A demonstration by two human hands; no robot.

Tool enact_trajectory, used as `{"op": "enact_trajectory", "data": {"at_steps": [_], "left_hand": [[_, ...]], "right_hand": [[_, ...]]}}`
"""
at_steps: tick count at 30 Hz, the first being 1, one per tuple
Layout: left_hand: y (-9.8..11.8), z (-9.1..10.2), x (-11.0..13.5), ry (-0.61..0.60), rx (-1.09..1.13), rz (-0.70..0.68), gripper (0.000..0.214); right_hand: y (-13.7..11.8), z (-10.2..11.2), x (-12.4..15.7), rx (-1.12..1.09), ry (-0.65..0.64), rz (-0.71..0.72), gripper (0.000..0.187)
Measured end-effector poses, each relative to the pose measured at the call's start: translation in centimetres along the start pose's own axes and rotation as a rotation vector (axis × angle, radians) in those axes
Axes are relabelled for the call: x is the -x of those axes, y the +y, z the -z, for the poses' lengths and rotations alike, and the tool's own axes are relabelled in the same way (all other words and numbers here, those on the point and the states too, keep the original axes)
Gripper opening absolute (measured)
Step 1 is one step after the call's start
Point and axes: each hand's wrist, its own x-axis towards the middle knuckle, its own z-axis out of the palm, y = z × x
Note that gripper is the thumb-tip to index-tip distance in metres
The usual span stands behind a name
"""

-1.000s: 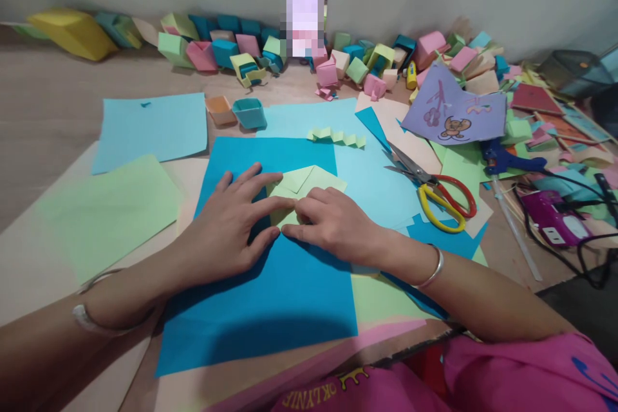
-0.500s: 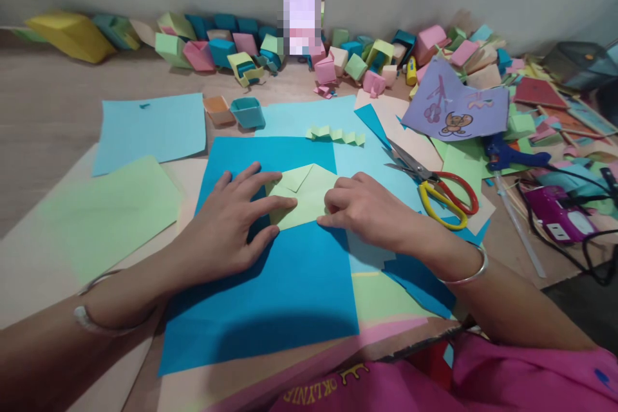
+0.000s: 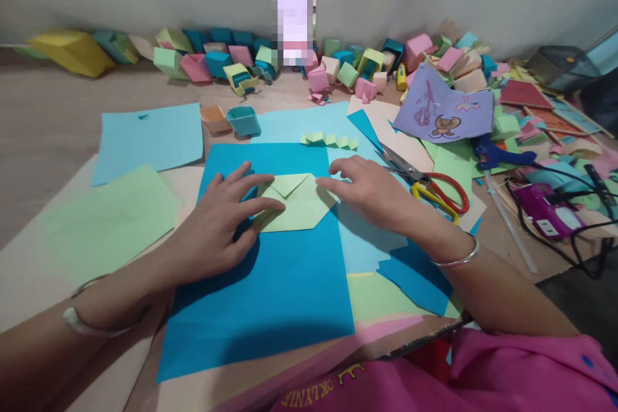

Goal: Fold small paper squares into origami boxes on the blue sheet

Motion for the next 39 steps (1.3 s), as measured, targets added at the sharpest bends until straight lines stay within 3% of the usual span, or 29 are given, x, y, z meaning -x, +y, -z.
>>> {"op": "enact_trajectory", "data": {"at_steps": [5, 12, 16, 19, 21, 25, 32, 39], "left_hand": [[0.6, -0.7, -0.4, 0.043, 0.001, 0.035, 0.029], [1.4, -1.6, -0.4, 0.096, -0.082, 0.009, 0.023], [1.0, -1.2, -0.1, 0.063, -0.064, -0.012, 0.033], [0.8, -1.0, -0.1, 0.073, -0.034, -0.044, 0.031], [0.8, -1.0, -0.1, 0.091, -0.023, -0.084, 0.025], [1.2, -1.0, 0.1, 0.180, -0.068, -0.179, 0.018], [2.6, -1.7, 1.8, 0.110, -0.133, -0.219, 0.025], [3.2, -2.4, 2.0, 0.225, -0.169, -0.235, 0.026]], "right_hand": [[-1.8, -1.3, -0.5, -0.103, -0.016, 0.056, 0.033], [-3.2, -0.5, -0.6, -0.396, 0.133, 0.113, 0.033], [-2.4, -0.6, -0.5, -0.275, 0.123, 0.226, 0.023], [-2.0, -1.0, -0.7, -0.204, 0.196, 0.242, 0.014], [-2.1, -1.1, -0.8, -0.239, 0.224, 0.237, 0.015], [-2.8, -0.9, -1.0, -0.390, 0.156, 0.247, 0.021], [-4.0, -1.1, -1.0, -0.547, 0.140, 0.132, 0.017], [-4.9, -2.6, -1.5, -0.453, 0.219, -0.148, 0.027]]}}
